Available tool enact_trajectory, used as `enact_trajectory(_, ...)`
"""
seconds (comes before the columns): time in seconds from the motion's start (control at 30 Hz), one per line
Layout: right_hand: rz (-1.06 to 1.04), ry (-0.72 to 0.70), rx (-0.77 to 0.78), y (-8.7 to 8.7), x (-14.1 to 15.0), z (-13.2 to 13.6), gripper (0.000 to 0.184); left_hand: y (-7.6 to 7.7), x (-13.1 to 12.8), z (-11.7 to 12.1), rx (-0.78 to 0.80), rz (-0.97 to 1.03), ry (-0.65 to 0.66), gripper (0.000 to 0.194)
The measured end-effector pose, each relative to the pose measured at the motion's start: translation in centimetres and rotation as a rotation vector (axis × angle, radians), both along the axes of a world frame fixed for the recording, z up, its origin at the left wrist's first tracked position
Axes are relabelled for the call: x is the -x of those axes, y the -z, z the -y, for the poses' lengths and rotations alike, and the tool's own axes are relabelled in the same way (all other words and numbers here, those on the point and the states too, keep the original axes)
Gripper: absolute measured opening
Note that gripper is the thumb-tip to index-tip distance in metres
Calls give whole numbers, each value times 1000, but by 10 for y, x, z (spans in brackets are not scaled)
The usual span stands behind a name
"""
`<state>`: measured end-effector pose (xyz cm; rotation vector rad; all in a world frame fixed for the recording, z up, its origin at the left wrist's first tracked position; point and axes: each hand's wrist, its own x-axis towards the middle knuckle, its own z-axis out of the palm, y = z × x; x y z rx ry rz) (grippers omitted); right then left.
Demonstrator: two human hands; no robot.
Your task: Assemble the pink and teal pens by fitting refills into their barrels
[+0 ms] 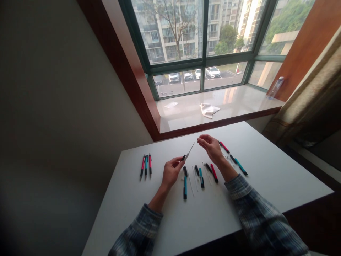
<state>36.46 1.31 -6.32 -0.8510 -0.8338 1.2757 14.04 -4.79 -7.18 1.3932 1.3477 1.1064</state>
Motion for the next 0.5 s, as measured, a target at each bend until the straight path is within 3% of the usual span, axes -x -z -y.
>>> enact_trajectory(0.5,61,-50,25,-3,7,2,35,0,0,-1,-5,-14,1,32)
